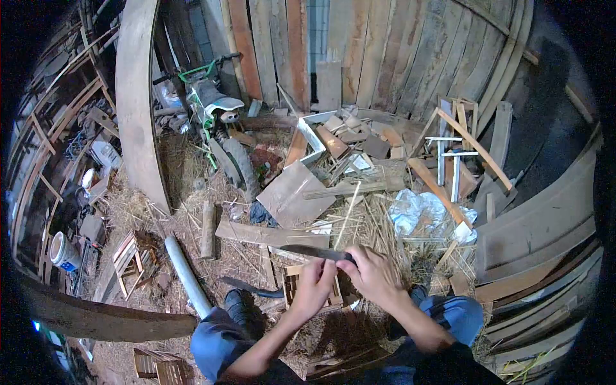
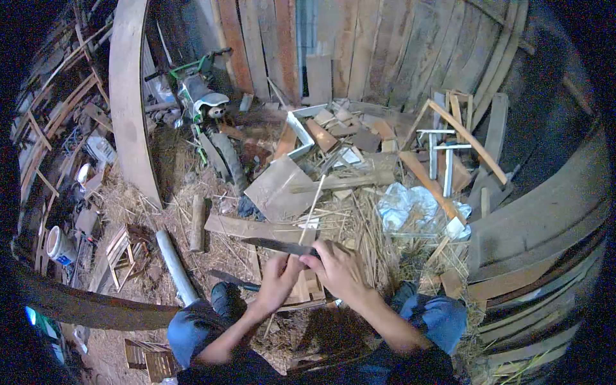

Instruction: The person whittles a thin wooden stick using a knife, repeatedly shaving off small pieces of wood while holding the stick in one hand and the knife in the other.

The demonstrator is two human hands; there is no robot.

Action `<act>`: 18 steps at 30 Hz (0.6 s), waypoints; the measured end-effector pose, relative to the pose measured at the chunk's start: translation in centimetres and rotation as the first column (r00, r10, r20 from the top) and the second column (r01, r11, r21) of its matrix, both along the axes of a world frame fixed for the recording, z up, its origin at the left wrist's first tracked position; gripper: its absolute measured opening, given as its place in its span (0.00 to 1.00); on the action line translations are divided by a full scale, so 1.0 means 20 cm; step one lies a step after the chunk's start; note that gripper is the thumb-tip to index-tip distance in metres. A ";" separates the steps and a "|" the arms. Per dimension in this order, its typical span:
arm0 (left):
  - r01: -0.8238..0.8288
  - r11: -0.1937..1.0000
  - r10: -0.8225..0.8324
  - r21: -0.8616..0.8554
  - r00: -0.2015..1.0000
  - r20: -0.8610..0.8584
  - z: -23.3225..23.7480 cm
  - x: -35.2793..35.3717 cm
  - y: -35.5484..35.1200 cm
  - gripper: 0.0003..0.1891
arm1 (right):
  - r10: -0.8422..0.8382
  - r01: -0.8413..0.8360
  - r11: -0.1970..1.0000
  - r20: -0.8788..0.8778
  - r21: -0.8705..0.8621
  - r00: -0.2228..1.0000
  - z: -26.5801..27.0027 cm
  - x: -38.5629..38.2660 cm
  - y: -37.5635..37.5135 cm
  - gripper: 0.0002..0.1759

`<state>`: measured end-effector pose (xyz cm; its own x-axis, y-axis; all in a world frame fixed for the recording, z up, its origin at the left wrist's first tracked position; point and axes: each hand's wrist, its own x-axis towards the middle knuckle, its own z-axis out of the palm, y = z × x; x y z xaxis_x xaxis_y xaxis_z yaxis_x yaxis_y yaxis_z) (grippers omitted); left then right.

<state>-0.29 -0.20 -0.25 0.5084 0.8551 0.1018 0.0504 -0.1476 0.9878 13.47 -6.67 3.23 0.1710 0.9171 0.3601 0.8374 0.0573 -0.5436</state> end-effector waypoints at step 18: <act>0.146 0.970 -0.165 -0.193 0.982 -0.089 0.07 -0.10 -0.17 0.14 | 0.155 -0.145 0.981 -0.066 0.131 0.986 0.03 0.10 -0.15 0.17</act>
